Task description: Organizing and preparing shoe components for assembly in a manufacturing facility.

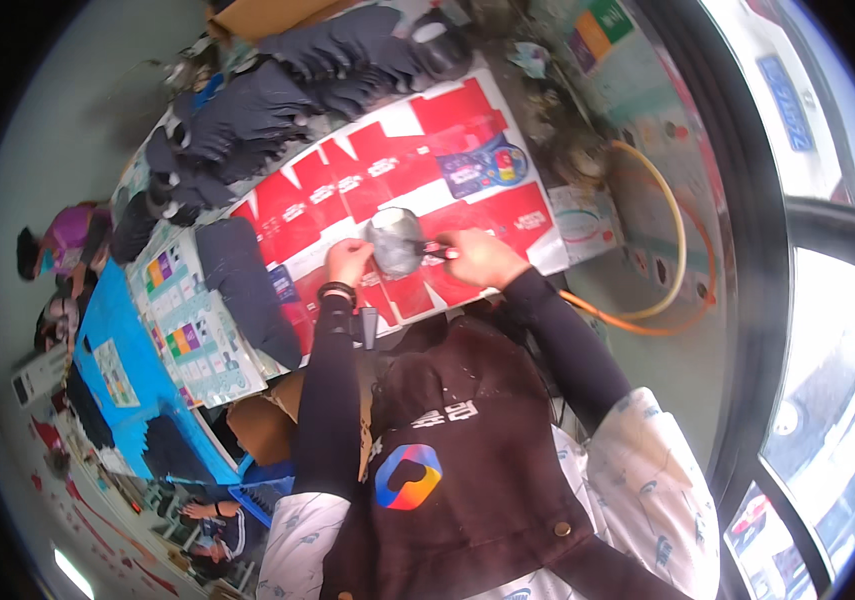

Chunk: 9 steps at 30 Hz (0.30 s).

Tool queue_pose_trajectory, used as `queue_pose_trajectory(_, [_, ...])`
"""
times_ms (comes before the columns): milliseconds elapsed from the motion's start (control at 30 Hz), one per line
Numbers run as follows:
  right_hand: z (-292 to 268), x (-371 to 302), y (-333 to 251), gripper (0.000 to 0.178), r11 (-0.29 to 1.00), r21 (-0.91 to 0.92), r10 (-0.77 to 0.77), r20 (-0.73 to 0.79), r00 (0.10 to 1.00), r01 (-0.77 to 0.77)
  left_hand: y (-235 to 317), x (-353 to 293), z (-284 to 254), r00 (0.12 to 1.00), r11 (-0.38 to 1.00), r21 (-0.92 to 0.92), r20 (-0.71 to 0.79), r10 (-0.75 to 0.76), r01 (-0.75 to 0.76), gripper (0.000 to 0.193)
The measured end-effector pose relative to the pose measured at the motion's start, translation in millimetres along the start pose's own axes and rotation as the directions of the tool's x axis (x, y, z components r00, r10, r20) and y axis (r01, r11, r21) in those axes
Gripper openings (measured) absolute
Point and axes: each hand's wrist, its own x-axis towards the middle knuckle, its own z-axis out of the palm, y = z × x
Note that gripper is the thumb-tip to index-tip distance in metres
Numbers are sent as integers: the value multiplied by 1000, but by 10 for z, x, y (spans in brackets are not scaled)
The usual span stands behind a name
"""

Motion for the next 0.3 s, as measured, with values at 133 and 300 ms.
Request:
queue_pose_trajectory(133, [-275,-235,108,52,915,387,131,-31,991,-109,230,-291,114,978,988,40,-145,152,-147,27])
queue_pose_trajectory(300, [-471,-73,151,59,782,623,-15,-1,1000,12,123,-800,-560,944,926,-263,-262,201,-270,23])
